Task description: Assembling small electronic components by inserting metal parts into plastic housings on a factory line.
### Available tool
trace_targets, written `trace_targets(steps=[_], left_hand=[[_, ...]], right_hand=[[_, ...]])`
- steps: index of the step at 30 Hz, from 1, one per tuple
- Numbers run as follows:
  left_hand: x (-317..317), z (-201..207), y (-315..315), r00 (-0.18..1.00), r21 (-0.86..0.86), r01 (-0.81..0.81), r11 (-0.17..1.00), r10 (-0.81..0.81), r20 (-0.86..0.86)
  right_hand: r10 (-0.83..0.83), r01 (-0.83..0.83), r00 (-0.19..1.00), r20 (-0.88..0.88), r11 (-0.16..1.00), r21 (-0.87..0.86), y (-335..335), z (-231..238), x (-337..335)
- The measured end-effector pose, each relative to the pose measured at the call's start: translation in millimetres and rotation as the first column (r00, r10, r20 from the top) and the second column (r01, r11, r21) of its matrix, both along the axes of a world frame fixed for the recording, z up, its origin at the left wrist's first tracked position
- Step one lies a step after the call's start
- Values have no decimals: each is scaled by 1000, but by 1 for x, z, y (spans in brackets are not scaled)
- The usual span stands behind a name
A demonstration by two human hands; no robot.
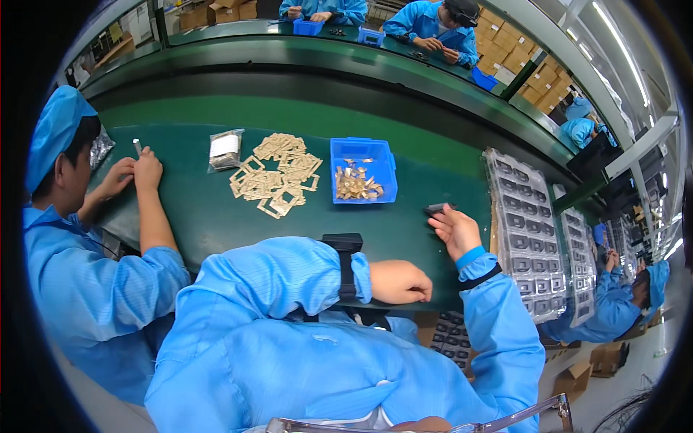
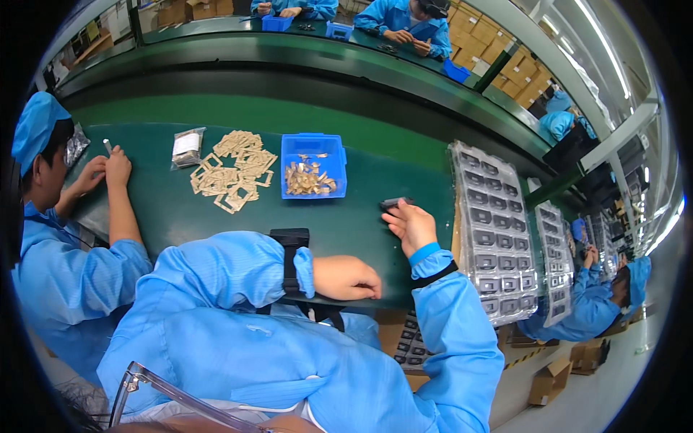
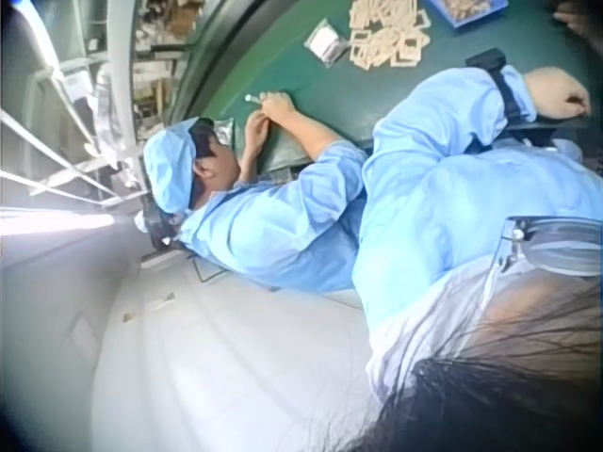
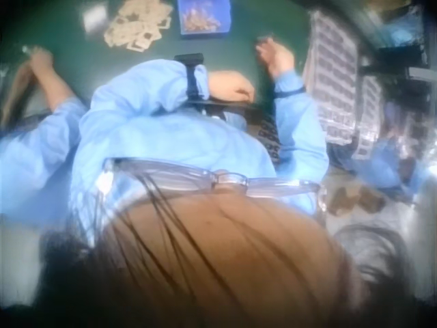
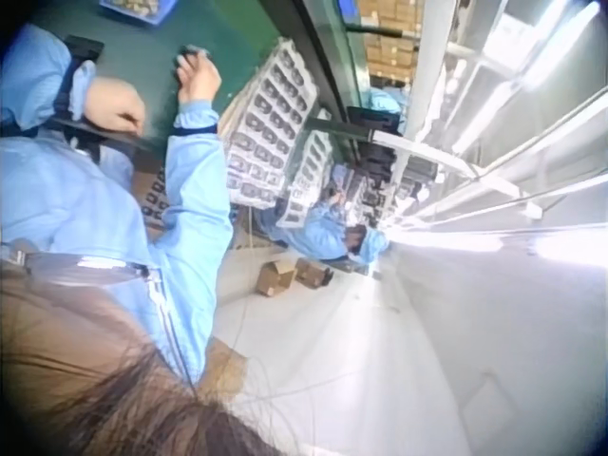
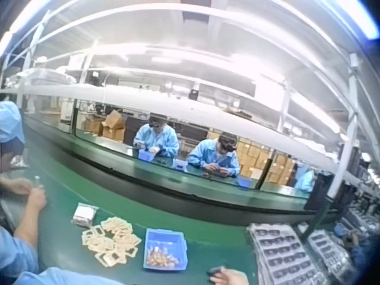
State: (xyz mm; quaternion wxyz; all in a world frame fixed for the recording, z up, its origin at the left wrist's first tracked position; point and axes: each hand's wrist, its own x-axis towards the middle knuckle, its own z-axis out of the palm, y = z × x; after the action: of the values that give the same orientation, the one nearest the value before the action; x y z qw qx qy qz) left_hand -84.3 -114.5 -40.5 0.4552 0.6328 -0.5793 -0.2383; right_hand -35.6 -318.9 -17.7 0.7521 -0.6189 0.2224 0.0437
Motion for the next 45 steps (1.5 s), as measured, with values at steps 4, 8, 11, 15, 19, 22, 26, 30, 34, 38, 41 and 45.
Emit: trace_targets(steps=[4,8,11,15,19,22,26,30,34,38,41,45], left_hand=[[-3,8,7,1000,11,-12,1000,12,6],[-16,30,43,851,0,-215,977,188,490],[-30,61,90,628,142,-642,754,411,661],[-10,48,175,112,-142,-940,311,672,732],[8,32,219,-98,-238,-957,164,590,801],[14,39,222,26,-66,-990,124,626,779],[14,38,217,-12,-176,-966,188,651,759],[12,35,205,27,-168,-959,228,664,747],[17,40,197,48,-102,-975,198,633,773],[20,48,201,0,-116,-981,154,602,799],[13,63,204,-106,-255,-959,124,679,727],[19,106,184,-36,-485,-845,226,880,473]], right_hand=[[4,-17,996,-88,989,-150,2,0,-11],[18,-29,996,-93,992,-119,-4,1,-30],[131,-131,989,-71,991,0,-5,11,-53],[466,-479,852,238,878,-4,56,70,-120],[768,-825,291,571,504,-257,103,124,-181],[735,-747,-224,640,292,-597,120,144,-184],[825,-790,-101,556,274,-549,114,160,-182],[824,-800,-116,554,253,-544,108,149,-174],[701,-456,-178,691,563,-689,111,134,-140],[471,-380,406,783,867,-324,114,96,-110],[501,-381,578,644,864,-330,96,81,-72],[513,-384,580,633,857,-344,92,68,-39]])
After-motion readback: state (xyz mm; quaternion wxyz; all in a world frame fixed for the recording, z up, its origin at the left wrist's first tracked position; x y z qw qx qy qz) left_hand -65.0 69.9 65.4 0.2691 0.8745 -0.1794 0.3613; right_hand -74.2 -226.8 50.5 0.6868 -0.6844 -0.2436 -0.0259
